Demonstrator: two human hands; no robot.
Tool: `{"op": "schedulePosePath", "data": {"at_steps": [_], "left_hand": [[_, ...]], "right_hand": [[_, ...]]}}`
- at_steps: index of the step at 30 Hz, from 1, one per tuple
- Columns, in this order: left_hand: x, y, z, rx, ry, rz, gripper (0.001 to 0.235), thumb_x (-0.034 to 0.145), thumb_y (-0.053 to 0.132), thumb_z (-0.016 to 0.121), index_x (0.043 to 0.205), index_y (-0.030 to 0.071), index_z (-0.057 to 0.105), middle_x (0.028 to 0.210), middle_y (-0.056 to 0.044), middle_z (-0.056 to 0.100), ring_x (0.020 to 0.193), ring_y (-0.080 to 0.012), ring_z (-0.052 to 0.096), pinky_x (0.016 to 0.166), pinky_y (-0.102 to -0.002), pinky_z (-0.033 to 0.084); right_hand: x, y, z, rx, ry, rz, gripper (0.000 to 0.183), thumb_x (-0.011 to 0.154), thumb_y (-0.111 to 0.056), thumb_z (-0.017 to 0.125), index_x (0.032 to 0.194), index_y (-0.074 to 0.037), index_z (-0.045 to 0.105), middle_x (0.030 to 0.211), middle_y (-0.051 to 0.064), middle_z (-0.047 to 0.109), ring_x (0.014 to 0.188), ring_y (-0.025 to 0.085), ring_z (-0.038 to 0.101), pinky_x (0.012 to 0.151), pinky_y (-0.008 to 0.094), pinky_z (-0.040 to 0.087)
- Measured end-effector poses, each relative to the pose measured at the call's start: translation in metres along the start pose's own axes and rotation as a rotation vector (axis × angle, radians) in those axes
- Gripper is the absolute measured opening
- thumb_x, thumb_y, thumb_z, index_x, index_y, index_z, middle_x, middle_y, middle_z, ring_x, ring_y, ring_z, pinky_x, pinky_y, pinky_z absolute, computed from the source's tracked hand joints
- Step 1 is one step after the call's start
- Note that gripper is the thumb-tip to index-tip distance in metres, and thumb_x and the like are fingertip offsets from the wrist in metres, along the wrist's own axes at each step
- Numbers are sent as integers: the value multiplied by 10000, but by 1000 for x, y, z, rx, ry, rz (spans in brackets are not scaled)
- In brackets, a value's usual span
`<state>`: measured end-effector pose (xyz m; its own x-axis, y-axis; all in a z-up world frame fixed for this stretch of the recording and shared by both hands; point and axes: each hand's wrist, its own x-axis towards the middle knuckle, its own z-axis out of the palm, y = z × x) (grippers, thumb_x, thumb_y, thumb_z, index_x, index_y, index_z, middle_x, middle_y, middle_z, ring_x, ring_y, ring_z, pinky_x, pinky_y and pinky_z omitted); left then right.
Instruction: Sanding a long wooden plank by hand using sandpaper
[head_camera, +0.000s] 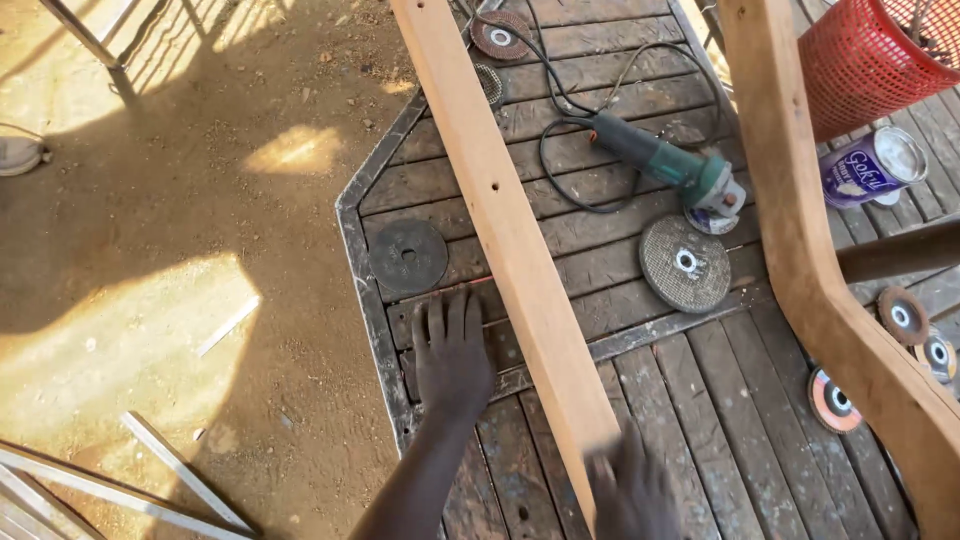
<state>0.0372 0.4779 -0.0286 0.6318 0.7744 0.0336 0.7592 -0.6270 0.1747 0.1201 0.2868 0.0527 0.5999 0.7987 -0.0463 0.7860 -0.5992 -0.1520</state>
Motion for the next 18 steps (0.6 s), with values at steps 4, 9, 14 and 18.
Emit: {"op": "schedulePosePath", "data": {"at_steps": [4,9,14,18], "left_hand": [[-3,-2,-4,35,-89,21,636,977,386,575,1535,197,335,1558,-84,352,1492,-334,230,1239,-572,107],[-6,-1,-5,-6,28,25,661,924,390,658,1495,193,390,1508,-73,404,1457,-312,291,1223,-554,184],[-5,2,-7,-56,118,-3,427,1034,341,517,1432,188,489,1476,-43,494,1446,-269,372,1227,-512,197],[-7,-4,7,-76,236,-1,388,1065,312,501,1417,150,515,1452,-81,535,1420,-261,425,1227,-467,240]], "right_hand": [[76,-24,8,20,-67,28,429,1058,-466,331,1267,-204,599,1174,147,501,1100,447,526,796,536,494],[126,-49,7,139,-48,285,648,1059,-537,343,1574,-146,299,1197,180,520,1037,422,629,713,539,583],[104,-45,16,112,224,144,617,1063,-447,440,1532,-48,392,1014,217,544,906,482,669,639,578,587],[41,-52,-18,207,8,199,625,1055,-471,392,1564,-113,338,1083,214,543,968,477,661,713,591,593]]}}
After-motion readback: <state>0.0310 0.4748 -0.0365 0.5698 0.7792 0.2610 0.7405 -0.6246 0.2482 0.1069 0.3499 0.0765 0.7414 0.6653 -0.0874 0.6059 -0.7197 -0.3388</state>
